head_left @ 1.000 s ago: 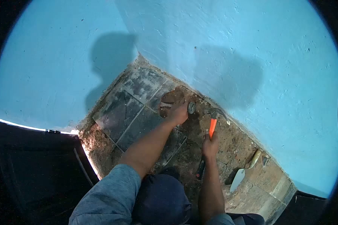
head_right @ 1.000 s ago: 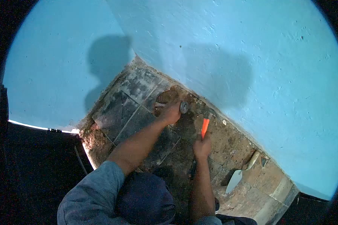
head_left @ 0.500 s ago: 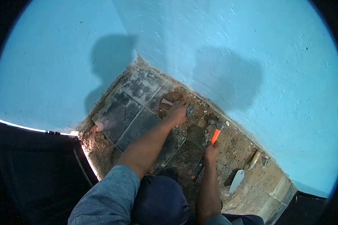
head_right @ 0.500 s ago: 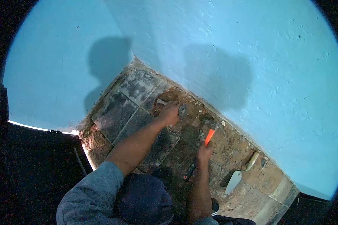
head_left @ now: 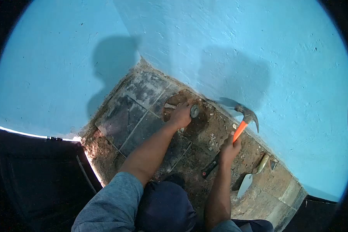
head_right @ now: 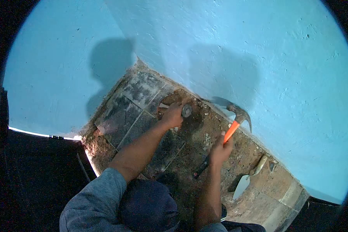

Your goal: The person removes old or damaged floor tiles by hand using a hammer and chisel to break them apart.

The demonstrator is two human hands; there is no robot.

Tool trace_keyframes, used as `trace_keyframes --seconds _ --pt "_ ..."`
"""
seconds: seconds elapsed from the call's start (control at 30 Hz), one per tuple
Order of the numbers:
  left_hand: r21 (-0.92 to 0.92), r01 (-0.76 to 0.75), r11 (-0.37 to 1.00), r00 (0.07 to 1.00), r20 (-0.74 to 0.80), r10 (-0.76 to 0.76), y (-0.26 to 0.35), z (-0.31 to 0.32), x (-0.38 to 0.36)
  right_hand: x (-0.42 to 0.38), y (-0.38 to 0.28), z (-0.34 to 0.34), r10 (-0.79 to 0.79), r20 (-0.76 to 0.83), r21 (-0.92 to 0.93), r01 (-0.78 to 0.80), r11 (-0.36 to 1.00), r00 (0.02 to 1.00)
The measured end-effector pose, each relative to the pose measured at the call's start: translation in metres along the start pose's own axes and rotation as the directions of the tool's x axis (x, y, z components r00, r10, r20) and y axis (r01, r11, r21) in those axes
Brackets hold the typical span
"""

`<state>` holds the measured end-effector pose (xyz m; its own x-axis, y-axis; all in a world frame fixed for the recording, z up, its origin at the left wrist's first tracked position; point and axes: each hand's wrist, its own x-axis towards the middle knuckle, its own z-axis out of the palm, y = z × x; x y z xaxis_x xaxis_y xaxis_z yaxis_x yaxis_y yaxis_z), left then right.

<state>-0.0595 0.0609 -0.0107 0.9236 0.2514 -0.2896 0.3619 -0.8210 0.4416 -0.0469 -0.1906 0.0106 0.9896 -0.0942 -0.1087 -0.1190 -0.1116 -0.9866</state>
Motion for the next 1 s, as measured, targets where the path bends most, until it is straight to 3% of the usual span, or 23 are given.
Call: trace_keyframes --seconds 0.07,0.2,0.3,0.4,0.5,0.6,0.63,0.67,0.73,0.87,0.93,1.0 --pt "-0.068 -0.040 0.997 0.997 -0.065 0.036 -0.013 0.009 0.010 0.001 -0.010 -0.003 -0.035 -0.022 0.045 0.036 0.998 0.999" --pt "-0.012 0.013 1.000 0.999 -0.034 -0.014 -0.009 -0.002 0.008 0.000 -0.039 -0.010 -0.031 -0.033 0.159 0.036 0.987 0.999" --pt "-0.052 0.062 0.997 0.998 -0.030 -0.064 -0.007 -0.011 0.010 -0.003 -0.055 -0.010 -0.116 -0.116 0.202 0.138 0.970 0.986" --pt "-0.028 0.082 0.996 0.997 0.006 -0.082 -0.005 -0.020 0.012 -0.009 -0.077 -0.004 -0.313 -0.246 0.172 0.359 0.917 0.917" --pt "0.021 0.069 0.997 0.998 0.006 -0.070 -0.007 -0.018 0.015 -0.012 -0.086 0.007 -0.368 -0.339 0.185 0.445 0.876 0.866" --pt "0.057 0.054 0.997 0.998 0.005 -0.055 -0.004 -0.023 0.009 -0.029 -0.043 0.046 -0.264 -0.404 -0.002 0.288 0.958 0.876" --pt "0.054 0.051 0.997 0.999 -0.005 -0.051 -0.008 -0.018 0.013 -0.033 -0.002 0.054 -0.241 -0.123 -0.347 0.186 0.919 0.963" --pt "0.052 0.045 0.998 0.999 -0.016 -0.044 -0.010 -0.015 0.017 -0.036 0.025 0.057 -0.098 0.132 -0.657 0.161 0.736 0.986" --pt "-0.030 0.100 0.995 0.995 0.003 -0.100 -0.014 -0.016 0.019 -0.028 0.001 0.062 0.167 0.311 -0.614 0.063 0.787 0.936" --pt "-0.067 0.262 0.963 0.952 0.180 -0.247 -0.002 -0.029 0.019 -0.033 0.044 0.032 0.047 0.294 -0.504 0.113 0.857 0.955" --pt "-0.050 0.050 0.998 0.996 0.081 -0.046 0.002 -0.022 0.003 -0.041 0.060 0.026 0.012 0.230 -0.509 0.110 0.854 0.973" --pt "-0.028 -0.118 0.993 0.993 0.010 0.118 0.003 -0.008 0.002 -0.041 0.072 0.025 0.214 0.173 -0.382 -0.135 0.914 0.961"
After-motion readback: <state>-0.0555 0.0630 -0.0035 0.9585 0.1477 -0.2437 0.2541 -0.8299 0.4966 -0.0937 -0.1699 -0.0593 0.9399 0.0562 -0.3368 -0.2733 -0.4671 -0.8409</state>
